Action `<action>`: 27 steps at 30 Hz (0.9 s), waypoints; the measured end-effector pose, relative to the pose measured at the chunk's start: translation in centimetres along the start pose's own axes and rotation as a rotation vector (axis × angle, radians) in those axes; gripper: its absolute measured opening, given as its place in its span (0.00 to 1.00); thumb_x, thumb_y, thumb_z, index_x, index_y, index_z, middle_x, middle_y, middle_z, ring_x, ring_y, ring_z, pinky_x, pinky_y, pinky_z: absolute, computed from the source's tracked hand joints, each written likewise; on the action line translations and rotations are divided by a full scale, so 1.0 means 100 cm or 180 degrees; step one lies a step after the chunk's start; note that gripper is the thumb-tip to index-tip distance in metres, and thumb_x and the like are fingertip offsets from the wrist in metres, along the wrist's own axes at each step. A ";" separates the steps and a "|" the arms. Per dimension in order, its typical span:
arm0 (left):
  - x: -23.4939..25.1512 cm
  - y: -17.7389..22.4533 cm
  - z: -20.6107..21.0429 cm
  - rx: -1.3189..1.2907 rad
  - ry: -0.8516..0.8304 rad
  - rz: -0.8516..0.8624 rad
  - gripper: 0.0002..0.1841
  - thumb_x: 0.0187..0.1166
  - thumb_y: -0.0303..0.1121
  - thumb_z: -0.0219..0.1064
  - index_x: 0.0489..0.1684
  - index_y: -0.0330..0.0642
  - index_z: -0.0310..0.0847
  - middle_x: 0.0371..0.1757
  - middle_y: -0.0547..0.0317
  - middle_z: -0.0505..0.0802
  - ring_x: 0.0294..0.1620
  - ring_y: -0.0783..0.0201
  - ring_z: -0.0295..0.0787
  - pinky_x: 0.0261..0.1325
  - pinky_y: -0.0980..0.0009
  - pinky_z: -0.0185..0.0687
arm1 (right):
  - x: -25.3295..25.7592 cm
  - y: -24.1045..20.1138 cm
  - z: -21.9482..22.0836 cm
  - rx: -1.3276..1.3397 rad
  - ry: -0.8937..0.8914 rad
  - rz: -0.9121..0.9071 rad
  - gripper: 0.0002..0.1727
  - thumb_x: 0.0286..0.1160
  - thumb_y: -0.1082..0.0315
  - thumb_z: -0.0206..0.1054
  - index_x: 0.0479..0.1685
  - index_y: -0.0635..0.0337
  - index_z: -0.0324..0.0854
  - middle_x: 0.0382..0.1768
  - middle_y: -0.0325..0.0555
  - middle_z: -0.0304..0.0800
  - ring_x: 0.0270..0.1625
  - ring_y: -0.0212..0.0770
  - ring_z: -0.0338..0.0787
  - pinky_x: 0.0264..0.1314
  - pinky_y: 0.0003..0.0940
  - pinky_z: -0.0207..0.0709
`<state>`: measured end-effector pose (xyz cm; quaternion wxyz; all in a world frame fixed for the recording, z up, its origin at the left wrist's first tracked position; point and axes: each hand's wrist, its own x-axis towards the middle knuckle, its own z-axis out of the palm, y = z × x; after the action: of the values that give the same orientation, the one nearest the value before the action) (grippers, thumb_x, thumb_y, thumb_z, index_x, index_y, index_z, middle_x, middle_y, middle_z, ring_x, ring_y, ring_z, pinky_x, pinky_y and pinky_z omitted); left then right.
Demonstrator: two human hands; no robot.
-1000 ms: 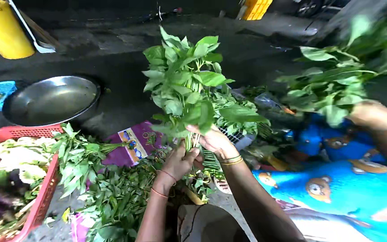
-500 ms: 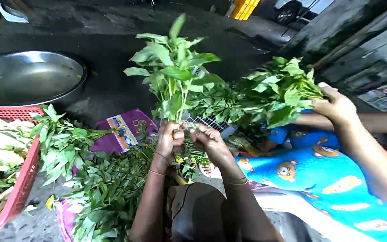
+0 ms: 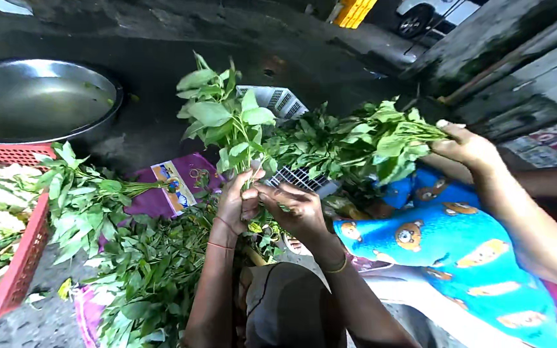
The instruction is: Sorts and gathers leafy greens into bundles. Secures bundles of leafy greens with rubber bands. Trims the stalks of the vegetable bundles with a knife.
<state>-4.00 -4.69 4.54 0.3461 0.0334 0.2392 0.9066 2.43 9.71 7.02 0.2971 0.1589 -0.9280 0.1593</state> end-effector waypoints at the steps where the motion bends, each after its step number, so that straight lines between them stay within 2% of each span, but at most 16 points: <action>1: 0.000 0.000 0.001 0.0110 0.0042 0.0050 0.20 0.95 0.41 0.43 0.40 0.44 0.81 0.07 0.73 0.65 0.03 0.80 0.55 0.07 0.86 0.52 | -0.001 0.002 -0.002 -0.0035 0.0054 -0.0075 0.12 0.80 0.63 0.68 0.52 0.50 0.96 0.27 0.47 0.90 0.29 0.40 0.86 0.34 0.37 0.79; 4: 0.002 0.000 0.004 0.0421 0.0259 0.0214 0.18 0.96 0.39 0.43 0.41 0.44 0.77 0.08 0.73 0.66 0.04 0.81 0.56 0.08 0.86 0.54 | -0.005 0.005 -0.007 -0.0095 0.0258 0.0010 0.11 0.77 0.64 0.68 0.43 0.55 0.97 0.26 0.47 0.90 0.30 0.39 0.87 0.34 0.34 0.80; 6: 0.003 0.001 0.003 0.0813 0.0332 0.0199 0.16 0.95 0.38 0.46 0.56 0.42 0.79 0.10 0.72 0.66 0.06 0.80 0.56 0.09 0.85 0.54 | -0.007 0.008 -0.009 -0.0116 0.0305 0.0217 0.12 0.76 0.64 0.67 0.36 0.60 0.95 0.30 0.49 0.93 0.32 0.40 0.90 0.36 0.37 0.83; 7: 0.004 0.001 0.003 0.1026 0.0311 0.0164 0.15 0.95 0.38 0.49 0.62 0.42 0.80 0.12 0.72 0.67 0.07 0.79 0.57 0.10 0.84 0.55 | -0.006 0.010 -0.009 -0.0121 0.0323 0.0295 0.13 0.76 0.64 0.67 0.34 0.62 0.93 0.30 0.50 0.92 0.30 0.39 0.89 0.34 0.36 0.82; 8: 0.004 0.000 0.002 0.1194 0.0280 0.0148 0.15 0.93 0.37 0.52 0.62 0.41 0.81 0.13 0.71 0.68 0.08 0.79 0.58 0.10 0.84 0.57 | -0.004 0.013 -0.008 -0.0126 0.0337 0.0354 0.14 0.78 0.63 0.65 0.33 0.64 0.91 0.28 0.50 0.87 0.28 0.38 0.83 0.31 0.33 0.77; 9: 0.003 -0.002 0.002 0.1320 0.0278 0.0131 0.13 0.92 0.37 0.54 0.56 0.40 0.83 0.13 0.70 0.69 0.08 0.78 0.60 0.11 0.83 0.58 | -0.002 0.014 -0.007 -0.0124 0.0343 0.0402 0.15 0.79 0.63 0.63 0.32 0.64 0.89 0.27 0.49 0.85 0.26 0.36 0.81 0.30 0.30 0.75; 10: 0.003 -0.004 0.004 0.1468 0.0279 0.0090 0.12 0.92 0.37 0.56 0.42 0.41 0.80 0.14 0.70 0.70 0.08 0.78 0.60 0.11 0.83 0.59 | 0.001 0.015 -0.007 -0.0118 0.0311 0.0466 0.15 0.81 0.63 0.62 0.33 0.64 0.88 0.30 0.48 0.85 0.27 0.34 0.81 0.30 0.29 0.75; 11: 0.002 -0.005 0.006 0.1549 0.0301 0.0066 0.14 0.91 0.37 0.57 0.34 0.41 0.79 0.14 0.69 0.72 0.09 0.77 0.61 0.12 0.82 0.59 | 0.004 0.015 -0.008 -0.0086 0.0273 0.0516 0.15 0.82 0.63 0.60 0.35 0.64 0.88 0.32 0.48 0.87 0.28 0.33 0.82 0.31 0.28 0.77; 12: 0.002 -0.007 0.009 0.1557 0.0332 0.0071 0.15 0.91 0.36 0.57 0.32 0.40 0.78 0.14 0.68 0.73 0.10 0.77 0.62 0.13 0.82 0.59 | 0.008 0.015 -0.007 -0.0037 0.0267 0.0536 0.15 0.81 0.63 0.60 0.36 0.64 0.88 0.33 0.48 0.88 0.28 0.32 0.83 0.31 0.28 0.77; 14: 0.002 -0.012 0.013 0.1416 0.0434 0.0160 0.13 0.91 0.34 0.57 0.36 0.38 0.79 0.15 0.67 0.74 0.11 0.77 0.63 0.13 0.82 0.60 | 0.011 0.013 -0.005 0.0100 0.0273 0.0534 0.13 0.78 0.66 0.60 0.33 0.65 0.85 0.32 0.47 0.87 0.28 0.29 0.81 0.32 0.22 0.75; 16: 0.003 -0.016 0.014 0.1247 0.0566 0.0287 0.11 0.92 0.32 0.55 0.37 0.39 0.76 0.15 0.67 0.74 0.11 0.77 0.64 0.13 0.82 0.61 | 0.012 0.010 -0.003 0.0272 0.0271 0.0572 0.11 0.74 0.68 0.62 0.34 0.64 0.87 0.36 0.46 0.90 0.33 0.26 0.84 0.36 0.19 0.78; 18: 0.003 -0.017 0.014 0.1032 0.0643 0.0421 0.11 0.92 0.31 0.53 0.39 0.39 0.77 0.15 0.67 0.73 0.11 0.76 0.64 0.13 0.82 0.62 | 0.008 0.008 0.003 0.0287 0.0283 0.0584 0.11 0.74 0.68 0.64 0.37 0.63 0.91 0.36 0.46 0.93 0.30 0.27 0.85 0.33 0.21 0.78; 20: 0.004 -0.017 0.012 0.0793 0.0646 0.0504 0.12 0.92 0.32 0.52 0.36 0.42 0.76 0.14 0.67 0.72 0.10 0.76 0.63 0.14 0.82 0.61 | 0.003 0.006 0.011 0.0199 0.0249 0.0514 0.11 0.76 0.66 0.66 0.39 0.62 0.92 0.36 0.46 0.94 0.28 0.29 0.85 0.31 0.23 0.79; 21: 0.004 -0.016 0.011 0.0704 0.0660 0.0522 0.11 0.93 0.33 0.52 0.39 0.42 0.76 0.14 0.67 0.72 0.10 0.76 0.62 0.13 0.82 0.61 | 0.001 0.003 0.015 0.0162 0.0234 0.0451 0.10 0.76 0.67 0.67 0.41 0.62 0.92 0.36 0.47 0.93 0.28 0.31 0.86 0.32 0.25 0.80; 24: 0.002 -0.014 0.007 0.0699 0.0731 0.0509 0.11 0.94 0.34 0.51 0.41 0.42 0.76 0.13 0.69 0.71 0.09 0.78 0.61 0.12 0.84 0.59 | -0.003 -0.001 0.022 -0.0082 0.0225 0.0058 0.10 0.78 0.67 0.68 0.43 0.62 0.92 0.34 0.50 0.93 0.29 0.38 0.90 0.31 0.32 0.83; 27: 0.000 -0.013 0.013 0.0940 0.0883 0.0471 0.11 0.93 0.34 0.53 0.45 0.39 0.79 0.16 0.67 0.75 0.12 0.76 0.68 0.14 0.82 0.66 | -0.001 -0.001 0.021 -0.0301 0.0365 -0.0219 0.09 0.77 0.67 0.68 0.42 0.62 0.92 0.30 0.50 0.92 0.29 0.40 0.90 0.30 0.32 0.82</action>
<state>-2.93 -3.28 5.05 0.2337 -0.0238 0.4116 0.8806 1.50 8.85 5.31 0.3622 0.1671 -0.9099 0.1138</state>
